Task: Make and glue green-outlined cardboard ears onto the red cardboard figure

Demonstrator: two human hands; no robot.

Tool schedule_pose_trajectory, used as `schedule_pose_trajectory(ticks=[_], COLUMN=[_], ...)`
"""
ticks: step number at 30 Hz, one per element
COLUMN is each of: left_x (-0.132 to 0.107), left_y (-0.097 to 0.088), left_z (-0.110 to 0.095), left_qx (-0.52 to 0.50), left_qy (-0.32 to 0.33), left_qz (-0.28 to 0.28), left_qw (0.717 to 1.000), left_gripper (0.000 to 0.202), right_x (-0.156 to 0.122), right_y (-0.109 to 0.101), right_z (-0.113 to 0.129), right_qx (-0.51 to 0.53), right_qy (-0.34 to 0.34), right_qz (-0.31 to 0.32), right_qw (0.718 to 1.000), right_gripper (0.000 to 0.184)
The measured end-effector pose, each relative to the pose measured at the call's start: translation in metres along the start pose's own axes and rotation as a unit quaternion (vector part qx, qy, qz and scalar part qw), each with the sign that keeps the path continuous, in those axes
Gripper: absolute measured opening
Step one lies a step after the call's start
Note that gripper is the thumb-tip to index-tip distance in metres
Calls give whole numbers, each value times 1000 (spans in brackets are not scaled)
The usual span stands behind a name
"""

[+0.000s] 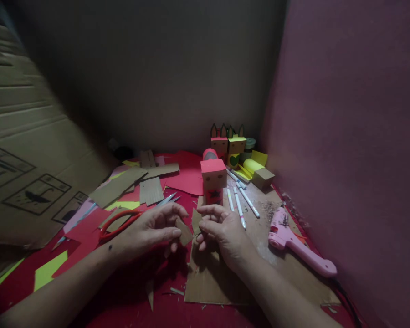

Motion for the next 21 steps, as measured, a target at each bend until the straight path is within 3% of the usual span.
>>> schedule_pose_trajectory(ticks=[9,21], left_x=[-3,-3], left_y=[-1,5], left_z=[-6,-1], left_qx=[95,103], left_qy=[-4,-1], left_qz=[-45,-38], left_qw=[994,994], left_gripper=[14,31], right_x=[-1,-2], right_y=[5,7], right_z=[-3,-4], right_qx=[-75,-103], right_qy=[11,11], right_qz=[16,33], right_qw=[997,994], right_gripper=[28,29])
Point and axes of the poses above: each hand's wrist, its own x-axis towards the middle knuckle, its own y-axis out of the palm, z = x × y, the point moved 7 cm from there along x, towards the middle knuckle, and after that the axes turned 6 degrees about -y, right-handed, at the moved point
